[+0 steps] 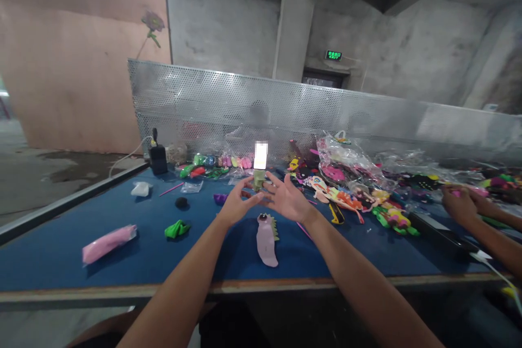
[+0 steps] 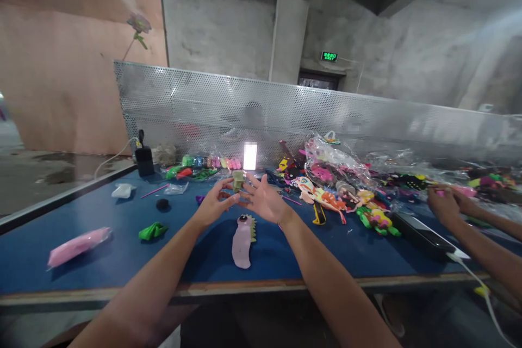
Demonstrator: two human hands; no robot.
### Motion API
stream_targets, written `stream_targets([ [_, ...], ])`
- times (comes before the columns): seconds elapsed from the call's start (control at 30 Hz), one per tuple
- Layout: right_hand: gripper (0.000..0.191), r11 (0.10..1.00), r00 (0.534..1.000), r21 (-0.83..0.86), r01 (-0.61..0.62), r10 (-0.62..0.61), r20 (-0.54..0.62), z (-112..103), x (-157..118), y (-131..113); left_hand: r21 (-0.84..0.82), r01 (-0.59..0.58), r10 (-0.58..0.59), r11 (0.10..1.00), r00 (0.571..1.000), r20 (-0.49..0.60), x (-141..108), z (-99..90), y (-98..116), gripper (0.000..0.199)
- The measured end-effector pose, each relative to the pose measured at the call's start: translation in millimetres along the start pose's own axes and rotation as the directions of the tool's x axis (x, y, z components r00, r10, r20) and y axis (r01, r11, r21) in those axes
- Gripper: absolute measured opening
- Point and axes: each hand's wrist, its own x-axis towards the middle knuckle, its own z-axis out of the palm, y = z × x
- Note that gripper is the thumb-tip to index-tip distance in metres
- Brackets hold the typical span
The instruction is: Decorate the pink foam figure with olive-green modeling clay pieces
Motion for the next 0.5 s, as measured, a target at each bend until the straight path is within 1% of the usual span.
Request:
stream_targets([
  [0.07, 0.068, 0.999, 0.999, -0.029, -0.022, 0.023, 0.031, 0, -2, -1, 0.037, -0.011, 0.011, 0.999, 1.0, -0.023, 2, -1.0, -3, 0.057],
  [0.1, 0.073, 0.995, 0.999, -0.094, -0.026, 0.03, 0.037, -1, -3, -1, 0.053, -0.012, 0.014, 0.999, 1.0, -0.026, 2, -1.9, -5, 0.051],
  [0.13, 0.077, 0.981, 0.999, -0.192, -0.024, 0.03, 0.031, -2, -3, -1, 0.068, -0.012, 0.013, 0.998, 1.0, -0.023, 3, -2.8, -6, 0.044],
  [0.2, 0.081, 0.911, 1.0, -0.413, -0.007, 0.002, -0.011, -6, -1, 2, 0.092, -0.002, 0.002, 0.996, 1.0, 0.001, 3, -4.8, -9, 0.031],
  [0.27, 0.074, 0.827, 0.994, -0.562, 0.015, -0.073, -0.08, -13, 3, 6, 0.103, 0.016, -0.02, 0.995, 0.999, 0.039, 3, -6.4, -11, 0.024],
  [0.37, 0.058, 0.733, 0.965, -0.678, 0.062, -0.218, -0.147, -23, 8, 13, 0.086, 0.049, -0.058, 0.995, 0.993, 0.105, 2, -7.9, -12, 0.025],
  [0.43, 0.058, 0.648, 0.944, -0.754, 0.107, -0.305, -0.128, -24, 8, 15, 0.06, 0.071, -0.08, 0.996, 0.984, 0.16, 1, -8.0, -12, 0.027],
  [0.47, 0.063, 0.606, 0.938, -0.784, 0.135, -0.333, -0.095, -22, 6, 15, 0.047, 0.083, -0.09, 0.995, 0.977, 0.195, 0, -7.7, -12, 0.028],
  [0.5, 0.072, 0.566, 0.936, -0.808, 0.165, -0.348, -0.053, -20, 4, 15, 0.036, 0.094, -0.1, 0.995, 0.967, 0.233, -1, -7.1, -12, 0.029],
])
